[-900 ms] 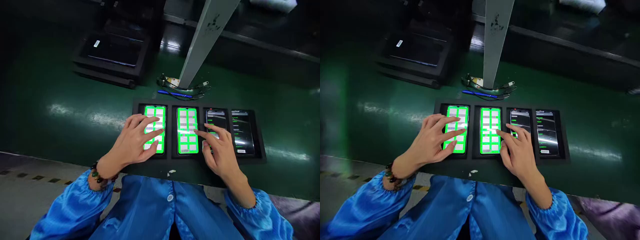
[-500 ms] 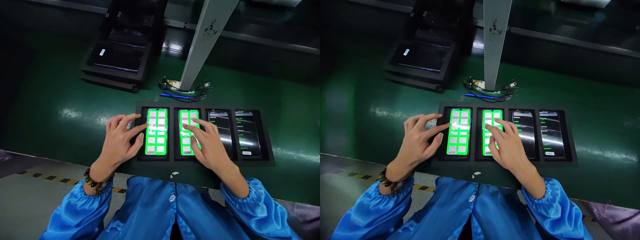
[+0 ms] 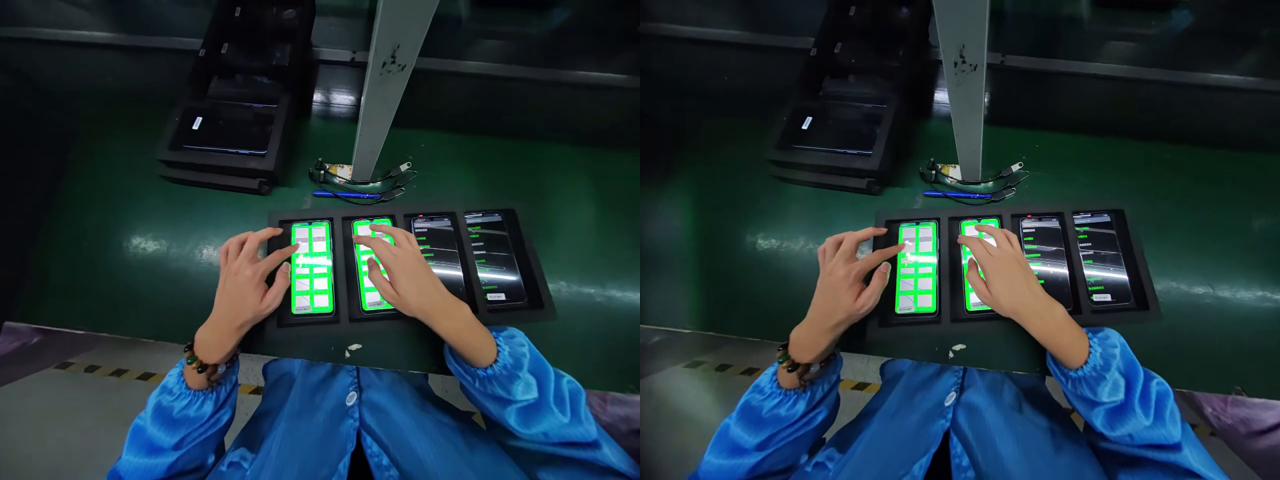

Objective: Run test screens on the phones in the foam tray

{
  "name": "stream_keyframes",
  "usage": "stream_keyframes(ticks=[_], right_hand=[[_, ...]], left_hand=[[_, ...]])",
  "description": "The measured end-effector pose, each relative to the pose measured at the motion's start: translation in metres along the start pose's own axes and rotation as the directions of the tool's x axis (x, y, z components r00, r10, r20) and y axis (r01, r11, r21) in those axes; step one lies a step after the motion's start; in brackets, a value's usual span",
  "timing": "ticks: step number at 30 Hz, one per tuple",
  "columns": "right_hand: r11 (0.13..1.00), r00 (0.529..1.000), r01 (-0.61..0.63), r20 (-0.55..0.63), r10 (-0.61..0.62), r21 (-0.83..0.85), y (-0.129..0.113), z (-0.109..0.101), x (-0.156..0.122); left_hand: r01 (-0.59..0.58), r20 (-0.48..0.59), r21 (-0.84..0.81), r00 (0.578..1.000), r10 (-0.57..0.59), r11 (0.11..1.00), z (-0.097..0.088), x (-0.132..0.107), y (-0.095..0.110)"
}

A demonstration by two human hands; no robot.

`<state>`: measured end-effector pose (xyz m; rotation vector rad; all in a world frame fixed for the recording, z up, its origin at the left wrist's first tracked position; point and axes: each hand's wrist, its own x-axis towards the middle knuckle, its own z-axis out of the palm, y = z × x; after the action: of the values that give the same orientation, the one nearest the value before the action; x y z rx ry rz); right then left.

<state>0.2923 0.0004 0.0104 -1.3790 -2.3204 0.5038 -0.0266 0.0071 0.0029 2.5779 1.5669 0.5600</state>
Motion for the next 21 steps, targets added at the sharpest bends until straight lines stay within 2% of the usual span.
stream_keyframes(ticks=[2,4,8,13,17,21], right_hand=[[1.0,1.0,0.004,0.006,-0.004,-0.001,0.0,0.002,0.007],[1.0,1.0,-0.015,-0.011,0.015,-0.027,0.002,-0.001,0.004],[0.989,0.99,-0.116,-0.087,0.108,-0.092,0.014,-0.014,-0.014],[0.974,0.979,-0.169,-0.143,0.148,-0.152,0.021,-0.019,-0.024],[0.986,0.976,-0.134,-0.188,0.114,-0.098,0.014,-0.016,-0.025],[1.0,0.99,0.01,-0.143,-0.008,0.01,0.002,-0.011,-0.039]], left_hand=[[0.076,0.0,0.024,0.997,-0.076,0.997,-0.003,-0.002,-0.007],[0.084,0.002,0.027,0.996,-0.084,0.996,-0.002,0.001,-0.007],[-0.011,0.002,-0.017,1.0,0.011,1.0,0.006,0.017,0.006],[-0.103,0.091,-0.099,0.99,0.112,0.99,0.016,0.037,0.024],[-0.078,0.066,-0.149,0.994,0.088,0.986,0.01,0.034,0.022],[0.001,-0.042,-0.196,0.999,-0.009,0.981,0.0,0.008,0.009]])
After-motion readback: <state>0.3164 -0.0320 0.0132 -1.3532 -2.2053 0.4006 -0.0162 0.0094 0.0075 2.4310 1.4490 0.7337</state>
